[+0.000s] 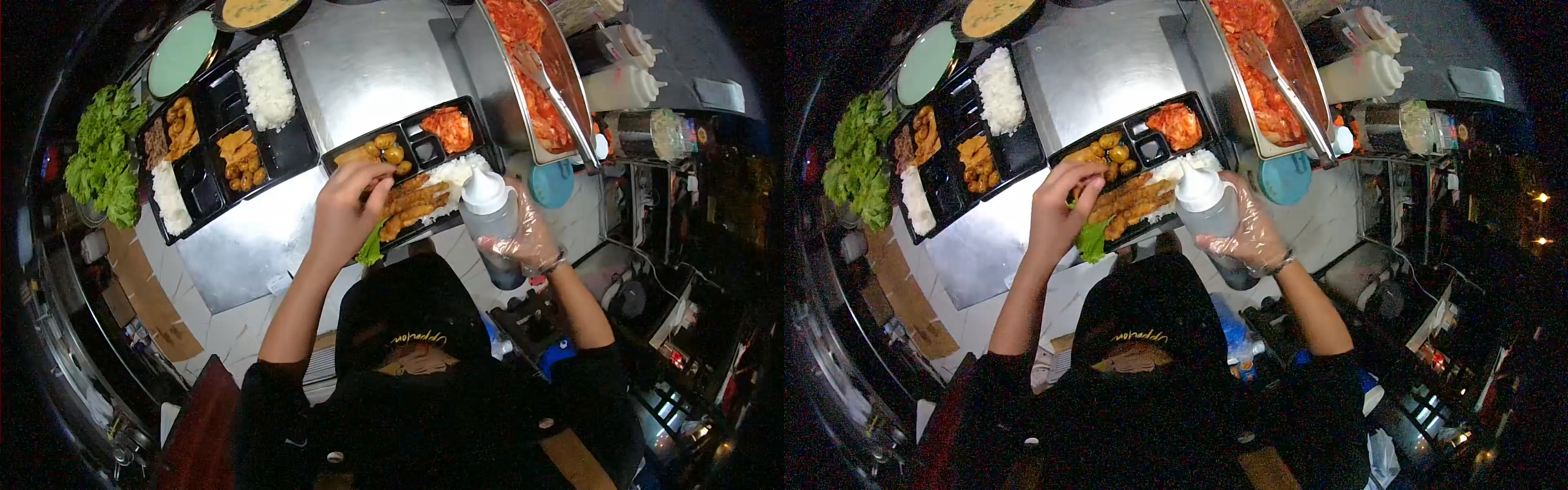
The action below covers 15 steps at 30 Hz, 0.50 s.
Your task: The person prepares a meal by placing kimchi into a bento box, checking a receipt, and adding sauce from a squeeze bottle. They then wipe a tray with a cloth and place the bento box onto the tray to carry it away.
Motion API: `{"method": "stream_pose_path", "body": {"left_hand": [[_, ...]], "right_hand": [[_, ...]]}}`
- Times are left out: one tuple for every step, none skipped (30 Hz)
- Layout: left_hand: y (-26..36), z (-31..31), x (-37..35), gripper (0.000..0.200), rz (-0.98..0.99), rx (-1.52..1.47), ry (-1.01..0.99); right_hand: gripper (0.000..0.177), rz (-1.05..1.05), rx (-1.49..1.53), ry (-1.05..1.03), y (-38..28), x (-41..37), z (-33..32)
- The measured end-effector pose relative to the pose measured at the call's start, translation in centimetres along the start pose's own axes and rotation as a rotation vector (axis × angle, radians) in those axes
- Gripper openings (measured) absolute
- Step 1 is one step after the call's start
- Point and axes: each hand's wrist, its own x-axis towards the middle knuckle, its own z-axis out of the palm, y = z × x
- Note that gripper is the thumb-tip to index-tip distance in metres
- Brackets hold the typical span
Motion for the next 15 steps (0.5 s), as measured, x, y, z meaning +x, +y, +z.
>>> {"method": "stream_pose_path", "body": {"left_hand": [[-0.1, 0.4, 0.9, 0.013, 0.068, 0.035, -0.004], [0.0, 0.4, 1.9, 0.015, 0.101, 0.018, -0.06], [-0.3, 0.7, 2.7, 0.015, 0.095, 0.013, -0.067], [-0.6, 1.0, 3.5, 0.016, 0.121, 0.021, -0.144], [-0.9, 1.3, 4.2, 0.017, 0.149, 0.028, -0.219], [-0.9, 1.6, 4.9, 0.02, 0.124, 0.059, -0.312], [-1.0, 2.0, 5.4, 0.02, 0.122, 0.055, -0.315], [-1.0, 2.4, 5.7, 0.021, 0.152, 0.038, -0.346], [-1.0, 2.9, 6.1, 0.022, 0.182, 0.021, -0.376], [-1.2, 3.4, 6.3, 0.024, 0.191, 0.025, -0.423], [-1.6, 3.9, 6.5, 0.024, 0.19, 0.024, -0.424], [-1.9, 4.3, 6.6, 0.025, 0.198, 0.033, -0.461], [-2.2, 4.6, 6.7, 0.026, 0.207, 0.041, -0.496], [-2.5, 4.8, 6.6, 0.027, 0.207, 0.047, -0.499], [-2.6, 5.1, 6.5, 0.027, 0.206, 0.045, -0.5]], "right_hand": [[0.09, 0.01, 0.006, 0.001, -0.1, 0.4, -0.1], [0.089, 0.033, 0.028, -0.044, -0.4, 0.9, -0.4], [0.087, 0.056, 0.047, -0.088, -0.4, 1.3, -0.7], [0.087, 0.047, -0.077, -0.071, 0.4, 1.5, -0.9], [0.087, 0.055, -0.079, -0.071, 0.5, 1.7, -1.0], [0.087, 0.089, -0.123, -0.075, 0.5, 2.0, -1.1], [0.087, 0.122, -0.167, -0.079, 0.4, 2.2, -1.1], [0.087, 0.125, -0.167, -0.079, 0.3, 2.4, -1.1], [0.087, 0.14, -0.211, -0.083, 0.0, 2.6, -1.1], [0.087, 0.154, -0.255, -0.087, -0.2, 2.8, -1.1], [0.087, 0.156, -0.255, -0.088, -0.5, 2.9, -1.1], [0.087, 0.185, -0.307, -0.097, -0.9, 3.1, -1.2], [0.087, 0.213, -0.36, -0.106, -1.1, 3.3, -1.3], [0.087, 0.214, -0.362, -0.108, -1.1, 3.4, -1.3], [0.087, 0.201, -0.366, -0.107, -1.1, 3.5, -1.3]]}}
